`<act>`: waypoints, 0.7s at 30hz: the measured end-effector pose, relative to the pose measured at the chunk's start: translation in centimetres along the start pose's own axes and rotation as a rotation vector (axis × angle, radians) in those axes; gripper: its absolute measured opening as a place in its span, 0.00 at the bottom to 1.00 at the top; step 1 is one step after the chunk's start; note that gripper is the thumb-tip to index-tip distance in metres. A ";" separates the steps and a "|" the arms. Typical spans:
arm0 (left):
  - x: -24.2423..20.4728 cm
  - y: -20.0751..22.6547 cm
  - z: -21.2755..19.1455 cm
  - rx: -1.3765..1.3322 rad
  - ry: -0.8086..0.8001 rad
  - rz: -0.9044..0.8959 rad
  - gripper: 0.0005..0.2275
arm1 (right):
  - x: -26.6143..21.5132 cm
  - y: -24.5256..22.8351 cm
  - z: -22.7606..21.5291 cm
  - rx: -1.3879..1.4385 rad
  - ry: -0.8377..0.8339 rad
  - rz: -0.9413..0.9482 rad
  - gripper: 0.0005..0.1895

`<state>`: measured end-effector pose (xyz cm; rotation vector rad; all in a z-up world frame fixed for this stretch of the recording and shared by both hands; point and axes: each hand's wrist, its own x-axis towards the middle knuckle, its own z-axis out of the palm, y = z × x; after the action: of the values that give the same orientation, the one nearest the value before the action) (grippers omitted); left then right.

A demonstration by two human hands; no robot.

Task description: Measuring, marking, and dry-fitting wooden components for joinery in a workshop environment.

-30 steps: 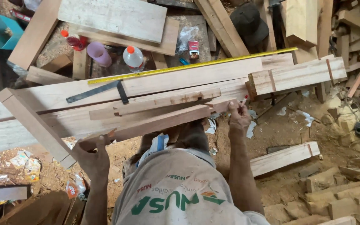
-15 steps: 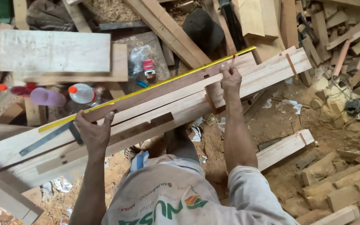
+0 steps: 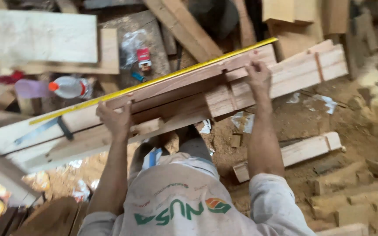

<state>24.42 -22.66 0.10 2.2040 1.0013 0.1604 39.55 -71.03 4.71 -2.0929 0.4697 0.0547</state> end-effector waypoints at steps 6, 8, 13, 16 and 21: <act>-8.0 12.1 -1.1 0.225 0.128 0.572 0.35 | -1.2 8.1 -5.6 -0.176 0.293 -0.295 0.08; -9.9 14.0 1.2 0.059 -0.359 0.899 0.22 | -2.0 11.3 -6.9 -0.318 0.518 -0.141 0.15; -14.1 14.5 10.3 0.115 -0.910 0.500 0.38 | -1.2 15.1 -6.9 0.126 0.345 -0.070 0.19; -15.1 16.6 12.8 -0.017 -0.974 0.206 0.36 | -2.9 11.9 -7.5 0.039 0.342 0.088 0.22; -14.7 20.3 11.3 -0.141 -1.006 -0.098 0.35 | -5.1 5.5 -6.5 0.216 0.304 0.492 0.24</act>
<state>30.94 -48.43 7.11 1.7279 0.4836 -0.8185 31.98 -77.43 4.97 -1.7381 1.1176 -0.0279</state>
